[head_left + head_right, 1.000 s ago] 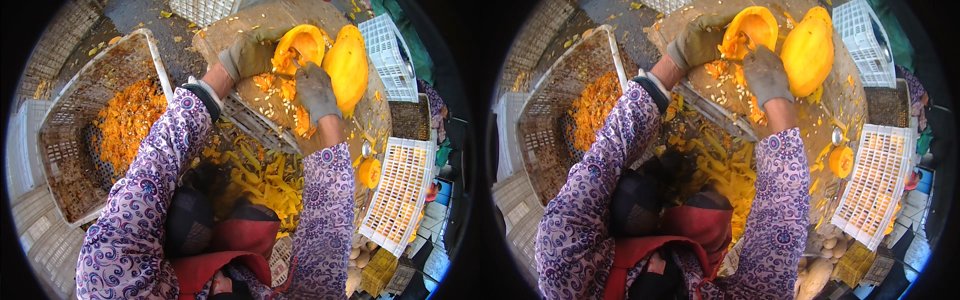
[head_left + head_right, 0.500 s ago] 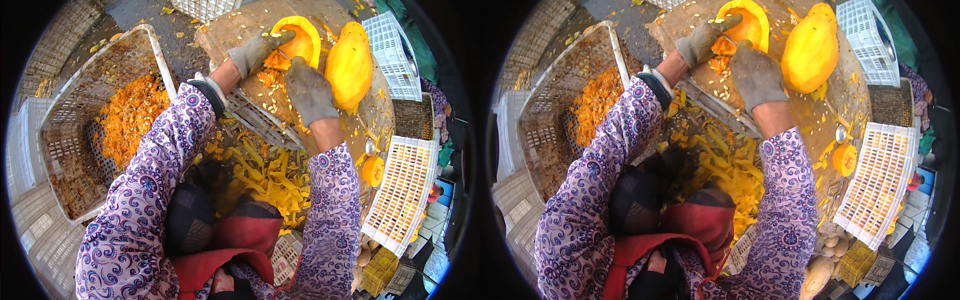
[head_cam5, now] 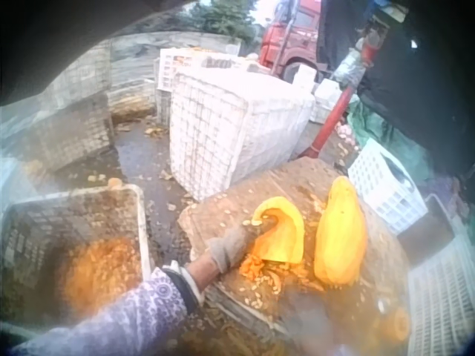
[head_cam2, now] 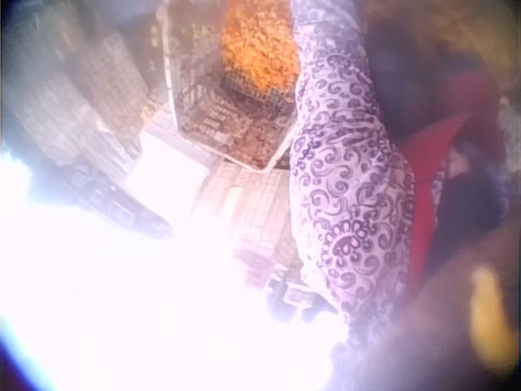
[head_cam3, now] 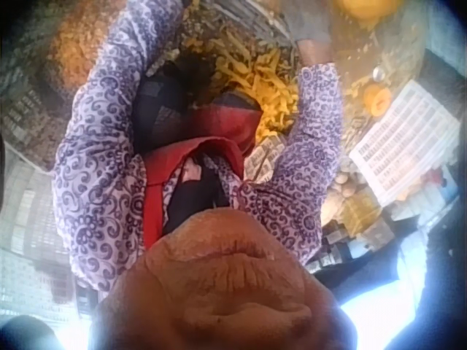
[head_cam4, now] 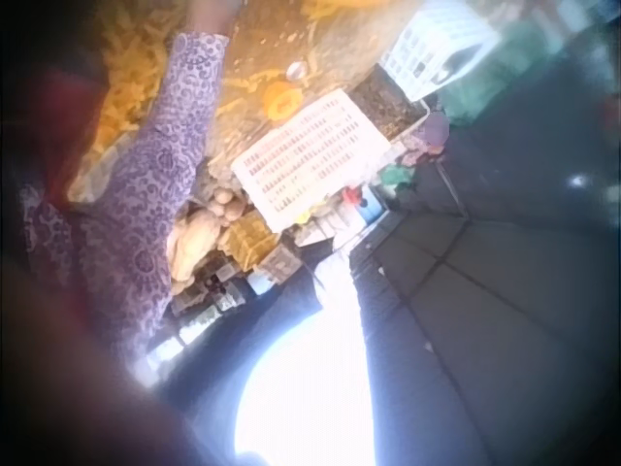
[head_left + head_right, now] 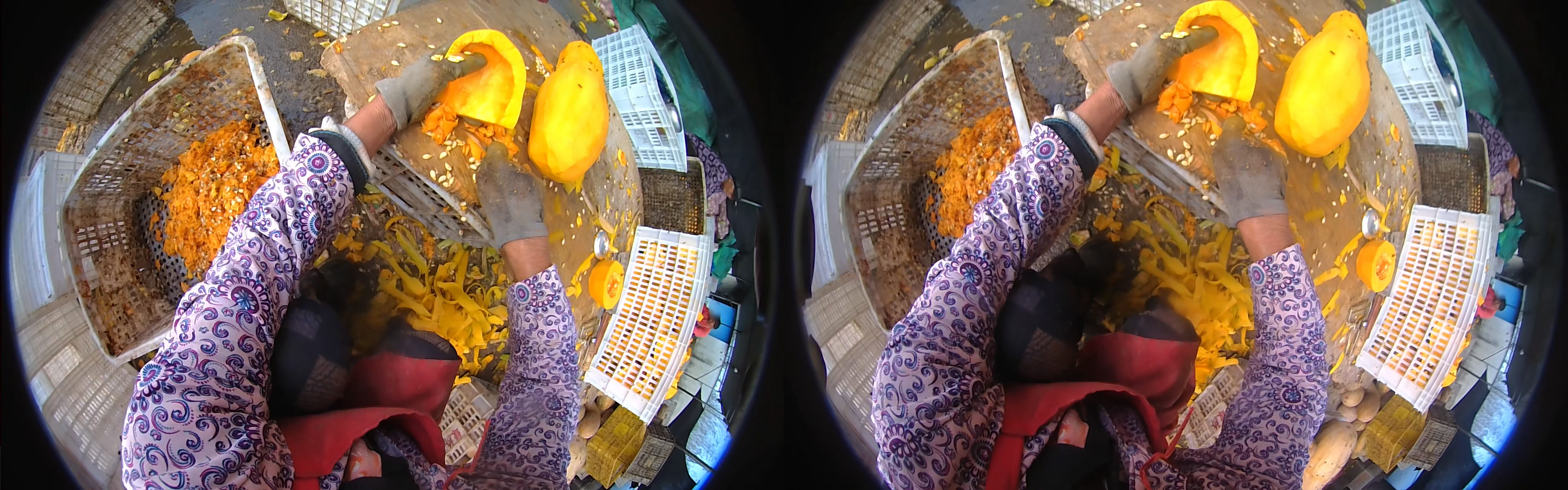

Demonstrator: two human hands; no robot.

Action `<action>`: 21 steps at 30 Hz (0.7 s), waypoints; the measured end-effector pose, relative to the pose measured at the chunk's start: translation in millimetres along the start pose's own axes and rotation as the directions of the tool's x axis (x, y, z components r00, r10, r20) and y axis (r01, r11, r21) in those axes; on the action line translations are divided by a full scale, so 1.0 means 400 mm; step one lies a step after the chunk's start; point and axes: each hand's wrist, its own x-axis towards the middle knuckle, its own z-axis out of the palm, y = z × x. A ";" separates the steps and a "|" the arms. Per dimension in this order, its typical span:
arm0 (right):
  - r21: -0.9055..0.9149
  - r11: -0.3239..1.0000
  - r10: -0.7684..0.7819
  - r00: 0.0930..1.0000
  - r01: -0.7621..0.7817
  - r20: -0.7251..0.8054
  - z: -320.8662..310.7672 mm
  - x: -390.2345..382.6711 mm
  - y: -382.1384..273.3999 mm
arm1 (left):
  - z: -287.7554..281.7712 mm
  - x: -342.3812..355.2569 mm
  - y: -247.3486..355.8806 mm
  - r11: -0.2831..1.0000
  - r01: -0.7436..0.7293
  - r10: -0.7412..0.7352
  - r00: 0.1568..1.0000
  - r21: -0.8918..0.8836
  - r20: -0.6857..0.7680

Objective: The person cuts a papaya in half, scoops out the seeds with a spoon, and places the seeds into a basket. The person repeats this process with multiple papayas, using a knife and spoon on a wooden board.

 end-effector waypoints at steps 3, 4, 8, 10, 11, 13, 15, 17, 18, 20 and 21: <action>-0.078 0.993 -0.107 0.975 0.093 -0.195 0.000 0.006 -0.004 | 0.004 0.000 0.003 0.998 0.014 -0.012 1.000 -0.062 0.024; -0.050 0.998 -0.043 0.982 0.034 -0.184 -0.008 0.015 -0.007 | 0.007 0.000 0.004 1.000 -0.001 0.002 1.000 -0.014 0.027; 0.013 0.996 0.091 0.986 -0.090 -0.140 -0.044 0.090 -0.031 | 0.011 -0.011 0.008 0.980 -0.122 0.119 0.993 0.157 0.027; -0.004 0.996 0.092 0.988 -0.093 -0.123 -0.051 0.106 -0.046 | 0.013 -0.011 0.007 0.958 -0.196 0.192 0.981 0.209 0.039; -0.021 0.996 0.082 0.990 -0.085 -0.116 -0.049 0.108 -0.054 | 0.013 -0.010 0.008 0.951 -0.216 0.211 0.976 0.222 0.045; -0.037 0.997 0.067 0.994 -0.070 -0.081 -0.041 0.105 -0.061 | 0.011 -0.009 0.008 0.936 -0.226 0.225 0.974 0.271 0.034; -0.059 0.996 0.060 0.997 -0.063 -0.051 -0.032 0.087 -0.056 | 0.009 -0.008 0.004 0.922 -0.205 0.212 0.977 0.329 0.014; -0.078 0.996 0.051 0.999 -0.051 -0.006 -0.022 0.068 -0.053 | 0.006 -0.004 -0.001 0.923 -0.242 0.237 0.970 0.299 0.052; -0.097 0.994 0.052 0.998 -0.049 0.029 -0.018 0.063 -0.054 | 0.002 -0.004 -0.001 0.921 -0.260 0.251 0.966 0.290 0.066; -0.064 0.998 0.027 0.999 -0.028 -0.018 -0.019 0.053 -0.050 | -0.001 -0.002 -0.002 0.872 -0.327 0.312 0.945 0.364 0.101; -0.053 0.998 0.026 0.999 -0.028 -0.028 -0.021 0.055 -0.049 | -0.002 -0.001 -0.002 0.845 -0.359 0.338 0.933 0.396 0.123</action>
